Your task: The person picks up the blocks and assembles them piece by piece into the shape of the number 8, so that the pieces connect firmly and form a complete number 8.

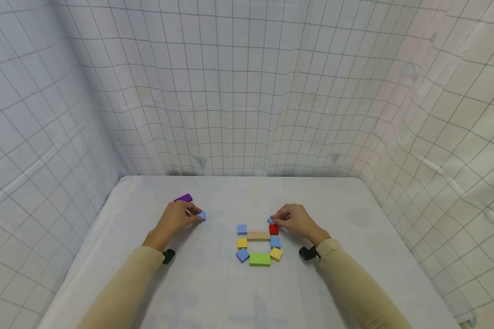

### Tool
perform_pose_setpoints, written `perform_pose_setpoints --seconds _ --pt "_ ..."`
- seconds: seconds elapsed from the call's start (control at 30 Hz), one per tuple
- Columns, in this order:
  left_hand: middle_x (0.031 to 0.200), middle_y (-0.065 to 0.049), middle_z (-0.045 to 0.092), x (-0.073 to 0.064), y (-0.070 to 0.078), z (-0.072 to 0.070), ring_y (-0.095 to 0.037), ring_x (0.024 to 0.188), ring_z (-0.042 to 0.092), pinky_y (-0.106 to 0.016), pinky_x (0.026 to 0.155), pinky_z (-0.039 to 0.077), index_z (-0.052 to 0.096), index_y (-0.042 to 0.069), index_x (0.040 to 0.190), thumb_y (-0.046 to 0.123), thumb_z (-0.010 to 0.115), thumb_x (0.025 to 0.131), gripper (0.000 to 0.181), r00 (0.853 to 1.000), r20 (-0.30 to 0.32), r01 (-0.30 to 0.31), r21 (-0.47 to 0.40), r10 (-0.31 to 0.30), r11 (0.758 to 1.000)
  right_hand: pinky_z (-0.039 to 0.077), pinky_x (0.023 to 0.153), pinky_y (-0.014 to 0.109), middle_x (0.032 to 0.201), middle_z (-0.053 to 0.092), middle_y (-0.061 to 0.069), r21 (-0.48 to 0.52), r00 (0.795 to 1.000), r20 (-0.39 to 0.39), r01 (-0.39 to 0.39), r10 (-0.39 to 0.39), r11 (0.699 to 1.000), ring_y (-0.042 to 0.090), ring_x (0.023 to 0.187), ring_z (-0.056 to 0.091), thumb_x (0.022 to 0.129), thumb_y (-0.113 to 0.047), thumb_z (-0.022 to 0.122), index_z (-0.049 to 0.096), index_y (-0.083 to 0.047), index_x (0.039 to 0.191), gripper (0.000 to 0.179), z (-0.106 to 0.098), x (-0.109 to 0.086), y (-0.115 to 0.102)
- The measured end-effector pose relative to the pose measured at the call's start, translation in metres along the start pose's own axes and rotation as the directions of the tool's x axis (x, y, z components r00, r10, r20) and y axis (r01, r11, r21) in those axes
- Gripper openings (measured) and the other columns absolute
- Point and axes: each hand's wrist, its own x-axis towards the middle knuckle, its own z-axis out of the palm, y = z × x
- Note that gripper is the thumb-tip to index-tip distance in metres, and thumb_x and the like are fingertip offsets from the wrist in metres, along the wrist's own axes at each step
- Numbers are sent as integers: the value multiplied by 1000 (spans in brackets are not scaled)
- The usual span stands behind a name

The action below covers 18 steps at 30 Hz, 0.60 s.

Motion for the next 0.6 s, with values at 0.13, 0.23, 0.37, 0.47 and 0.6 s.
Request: perform_pose_setpoints --seconds 0.13,0.23,0.37,0.47,0.6 --pt "114 -14 89 2 7 3 -29 98 79 -39 83 64 90 5 118 20 94 99 24 1000 5 0 -5 0 1000 66 93 31 115 87 -1 -2 1000 -1 7 -7 1000 9 101 72 105 -17 89 93 -17 114 10 0 0 1" --pt "115 -14 89 4 12 6 -27 98 78 -39 83 64 90 5 119 20 93 100 24 1000 17 10 -8 -10 1000 66 93 31 116 87 -1 3 1000 -1 9 -9 1000 9 101 73 105 -17 89 93 -17 113 10 0 1 1" --pt "117 -14 89 7 18 11 -26 99 79 -38 83 64 90 6 119 21 93 100 25 999 26 23 -17 -22 1000 67 95 33 116 87 -1 3 1000 0 7 -7 1000 10 102 73 105 -17 89 93 -17 113 10 0 1 2" --pt "117 -14 89 9 21 14 -26 99 78 -36 82 63 90 7 119 20 94 100 24 999 24 29 -19 -29 999 68 95 34 117 87 -1 -2 1000 0 9 -9 1000 10 103 73 105 -17 89 93 -17 113 10 0 1 2" --pt "119 -13 89 12 26 19 -26 100 77 -36 84 63 90 8 120 20 93 100 24 998 30 47 -16 -47 999 67 95 33 117 87 -1 2 1000 0 3 -3 1000 10 103 74 105 -17 89 93 -17 113 10 -1 1 1"
